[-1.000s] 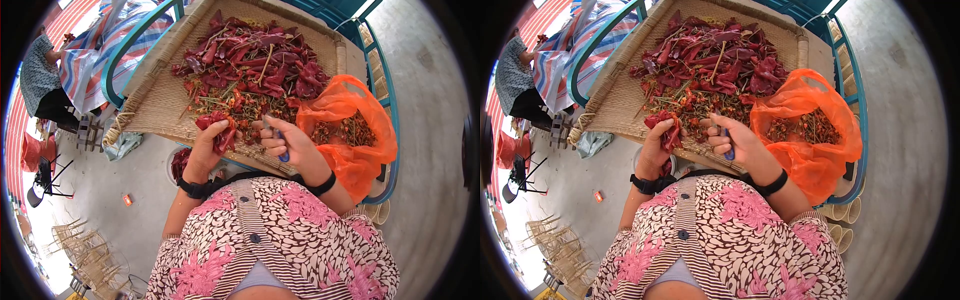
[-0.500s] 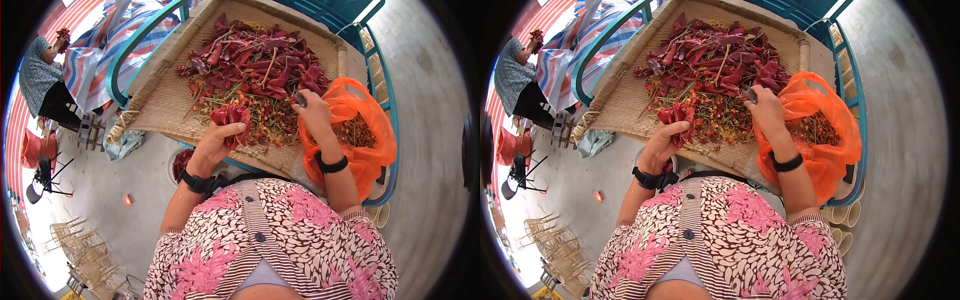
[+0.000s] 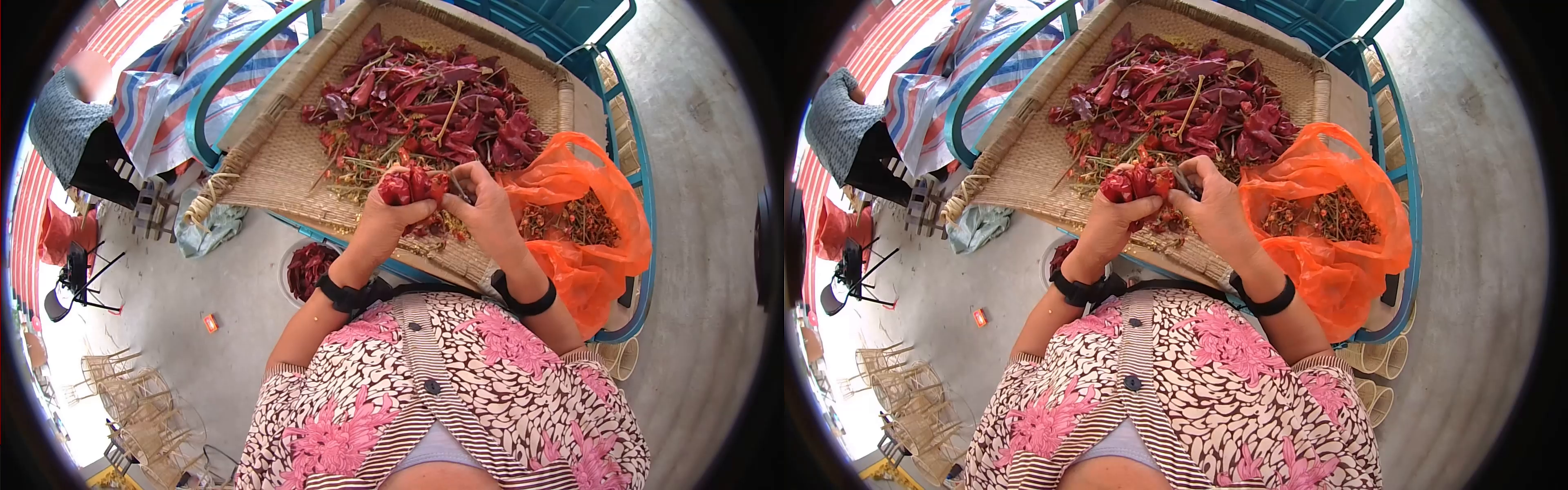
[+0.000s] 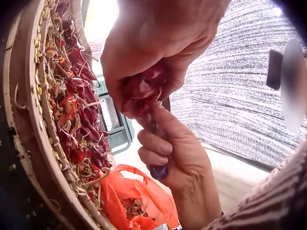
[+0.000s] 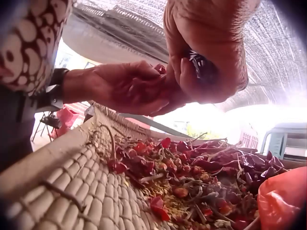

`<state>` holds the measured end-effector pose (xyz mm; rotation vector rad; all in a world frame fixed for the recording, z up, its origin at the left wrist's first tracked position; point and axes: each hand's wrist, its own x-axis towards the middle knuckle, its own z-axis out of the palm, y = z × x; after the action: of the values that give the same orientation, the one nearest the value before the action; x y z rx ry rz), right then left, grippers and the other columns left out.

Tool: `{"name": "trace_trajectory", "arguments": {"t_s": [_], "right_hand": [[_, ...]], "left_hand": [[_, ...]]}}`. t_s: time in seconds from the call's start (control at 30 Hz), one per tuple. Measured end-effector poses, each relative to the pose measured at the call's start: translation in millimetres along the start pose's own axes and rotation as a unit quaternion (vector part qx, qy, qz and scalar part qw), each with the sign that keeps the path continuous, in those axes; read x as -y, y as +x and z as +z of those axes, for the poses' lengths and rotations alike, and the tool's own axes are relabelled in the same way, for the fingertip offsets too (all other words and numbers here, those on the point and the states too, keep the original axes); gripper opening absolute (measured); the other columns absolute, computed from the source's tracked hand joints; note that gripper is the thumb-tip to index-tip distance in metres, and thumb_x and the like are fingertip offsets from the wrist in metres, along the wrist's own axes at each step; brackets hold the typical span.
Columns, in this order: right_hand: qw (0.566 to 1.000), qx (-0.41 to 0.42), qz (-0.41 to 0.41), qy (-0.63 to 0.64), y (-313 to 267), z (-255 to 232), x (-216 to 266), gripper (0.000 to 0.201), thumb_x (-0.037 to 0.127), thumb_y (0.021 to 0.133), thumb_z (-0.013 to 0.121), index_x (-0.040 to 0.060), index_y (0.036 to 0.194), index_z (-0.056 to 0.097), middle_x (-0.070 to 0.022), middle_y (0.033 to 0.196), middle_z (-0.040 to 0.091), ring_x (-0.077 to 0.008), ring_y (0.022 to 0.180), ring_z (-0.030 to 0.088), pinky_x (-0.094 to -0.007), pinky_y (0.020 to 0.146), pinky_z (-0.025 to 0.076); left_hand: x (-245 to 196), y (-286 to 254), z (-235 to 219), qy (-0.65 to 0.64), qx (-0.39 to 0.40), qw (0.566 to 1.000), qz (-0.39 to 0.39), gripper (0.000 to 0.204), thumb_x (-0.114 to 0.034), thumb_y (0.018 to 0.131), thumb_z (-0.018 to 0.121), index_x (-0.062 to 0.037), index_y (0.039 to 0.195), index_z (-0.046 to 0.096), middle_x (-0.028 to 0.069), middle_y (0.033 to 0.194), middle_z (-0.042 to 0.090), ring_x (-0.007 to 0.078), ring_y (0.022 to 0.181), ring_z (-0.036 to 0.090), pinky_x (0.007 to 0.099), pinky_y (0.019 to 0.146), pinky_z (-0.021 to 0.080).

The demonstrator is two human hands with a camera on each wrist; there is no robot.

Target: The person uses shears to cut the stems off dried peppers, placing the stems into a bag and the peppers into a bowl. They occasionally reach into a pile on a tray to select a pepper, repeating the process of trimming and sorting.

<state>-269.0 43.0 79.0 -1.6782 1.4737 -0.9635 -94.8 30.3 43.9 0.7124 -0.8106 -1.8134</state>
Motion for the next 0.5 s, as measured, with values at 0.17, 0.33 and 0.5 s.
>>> {"name": "trace_trajectory", "arguments": {"t_s": [0.17, 0.33, 0.5], "right_hand": [[1.0, 0.004, -0.003, 0.004, -3, -4, 20, 0.028, 0.009, 0.086, 0.069, 0.004, 0.112, 0.06, -0.0029, 0.084, 0.063, -0.0082, 0.077, 0.057, -0.0254, 0.07, 0.047], [0.989, 0.024, -0.123, 0.073, 1, 9, 15, 0.023, 0.003, 0.086, 0.066, 0.0036, 0.109, 0.066, -0.0032, 0.087, 0.066, -0.0092, 0.078, 0.059, -0.0245, 0.072, 0.048], [0.99, -0.001, -0.138, 0.022, 5, 5, 11, 0.014, 0.005, 0.084, 0.07, 0.0018, 0.097, 0.067, -0.0046, 0.083, 0.064, -0.0095, 0.075, 0.058, -0.0252, 0.069, 0.047]], "left_hand": [[0, -5, -3, -0.024, 0.0, 0.999, 0.03, 0.04, 0.007, 0.083, 0.067, -0.0077, 0.115, 0.05, 0.0036, 0.106, 0.064, 0.0138, 0.095, 0.064, 0.028, 0.083, 0.053], [1, -10, -8, 0.107, 0.0, 0.992, 0.072, 0.045, 0.01, 0.082, 0.065, -0.0087, 0.118, 0.045, 0.0022, 0.103, 0.063, 0.0117, 0.095, 0.062, 0.0281, 0.085, 0.052], [-3, -18, -13, 0.057, 0.015, 0.997, 0.045, 0.044, 0.009, 0.079, 0.066, -0.0093, 0.115, 0.047, 0.0027, 0.105, 0.063, 0.0107, 0.093, 0.063, 0.0258, 0.08, 0.053]]}}
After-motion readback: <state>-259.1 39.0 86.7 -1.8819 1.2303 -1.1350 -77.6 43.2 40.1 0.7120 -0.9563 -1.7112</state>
